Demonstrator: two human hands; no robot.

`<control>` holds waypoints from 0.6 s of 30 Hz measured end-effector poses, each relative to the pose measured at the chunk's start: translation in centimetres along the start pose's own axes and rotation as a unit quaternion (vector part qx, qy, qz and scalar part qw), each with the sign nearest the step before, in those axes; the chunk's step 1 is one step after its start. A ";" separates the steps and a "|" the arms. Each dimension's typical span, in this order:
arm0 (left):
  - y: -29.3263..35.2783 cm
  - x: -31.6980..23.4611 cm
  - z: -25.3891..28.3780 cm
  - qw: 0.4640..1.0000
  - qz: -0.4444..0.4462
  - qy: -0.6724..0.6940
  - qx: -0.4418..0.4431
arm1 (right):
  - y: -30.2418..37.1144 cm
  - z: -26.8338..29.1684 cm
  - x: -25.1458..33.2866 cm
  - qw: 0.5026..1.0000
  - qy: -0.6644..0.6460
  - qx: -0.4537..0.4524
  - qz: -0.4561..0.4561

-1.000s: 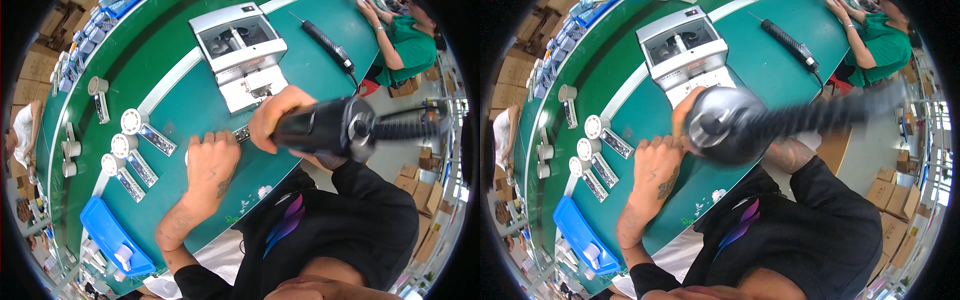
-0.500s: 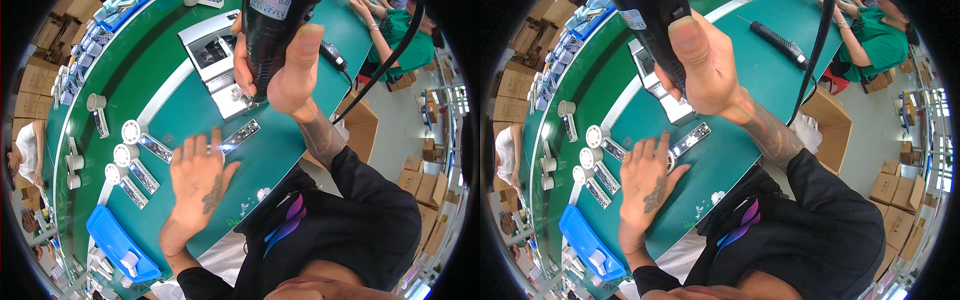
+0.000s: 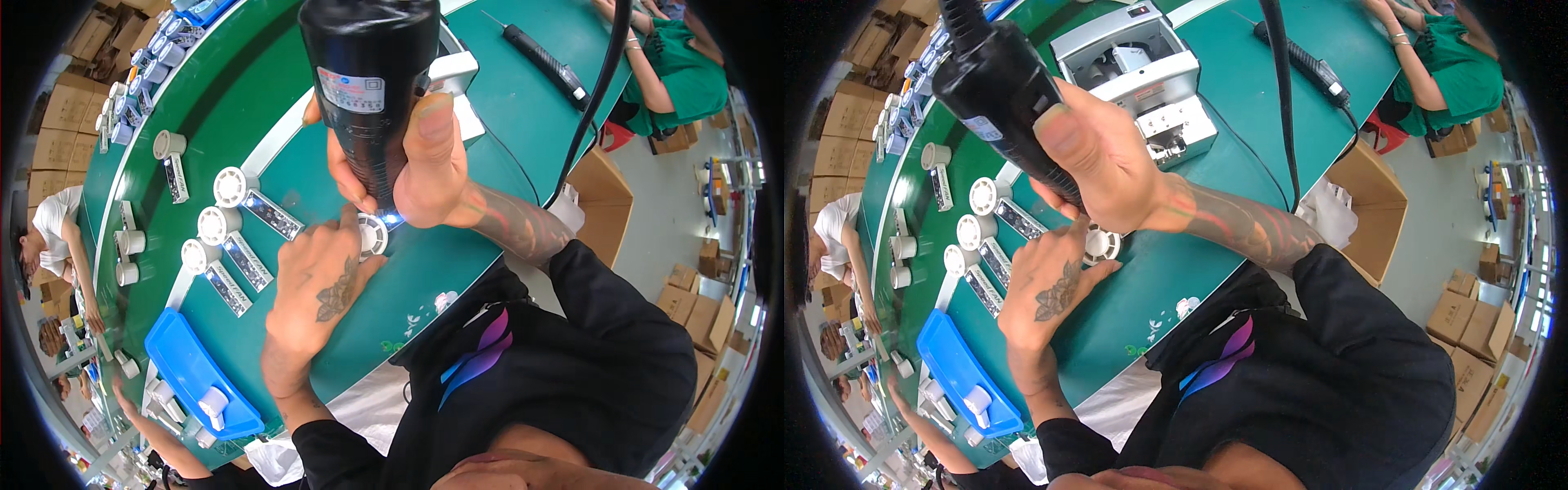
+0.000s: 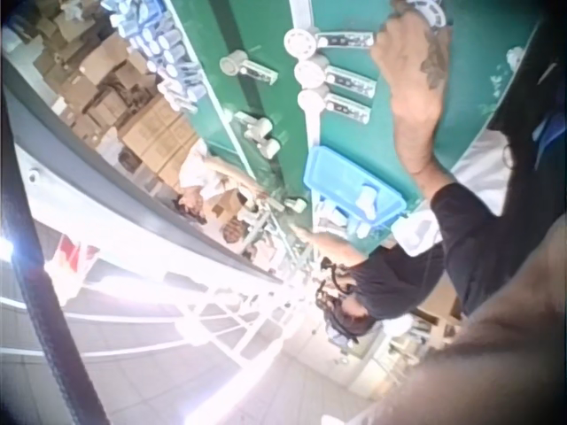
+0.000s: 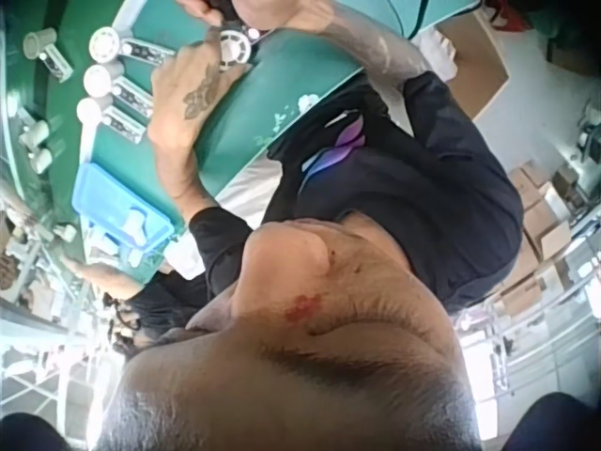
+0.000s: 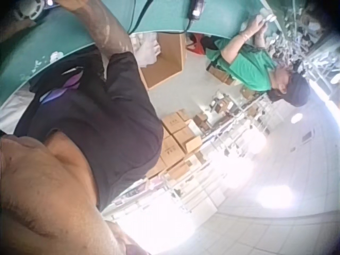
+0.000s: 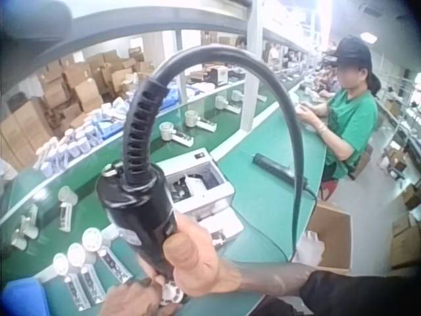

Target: Fasten small electronic components onto a metal strip using an electric screwdriver on an assembly line.

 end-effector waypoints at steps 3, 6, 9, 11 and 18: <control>-0.1 -0.2 0.2 1.000 0.000 0.006 0.005 | 0.3 0.0 -0.6 1.000 -0.008 0.005 -0.010; 0.1 0.1 0.1 1.000 -0.004 0.003 0.007 | 0.6 0.0 -0.6 1.000 -0.008 0.024 -0.009; 0.0 0.6 -0.5 0.999 -0.043 -0.007 -0.025 | 1.1 -0.3 -1.1 0.993 -0.097 0.034 0.055; 0.1 0.8 -0.7 0.997 -0.066 -0.010 -0.044 | 1.2 -0.2 -1.4 0.993 -0.099 0.036 0.050; 0.3 0.9 -1.5 0.987 -0.116 0.060 -0.095 | 2.1 0.9 -2.0 0.988 -0.082 0.086 0.094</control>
Point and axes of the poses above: each hand's wrist, its own y-axis away from the middle knuckle, its own z-axis out of the back of the hand, x = y × z, the point moved 2 cm from there along -y, towards the middle knuckle, and after that the axes turned 11 degrees about z, right-handed, at the moved point
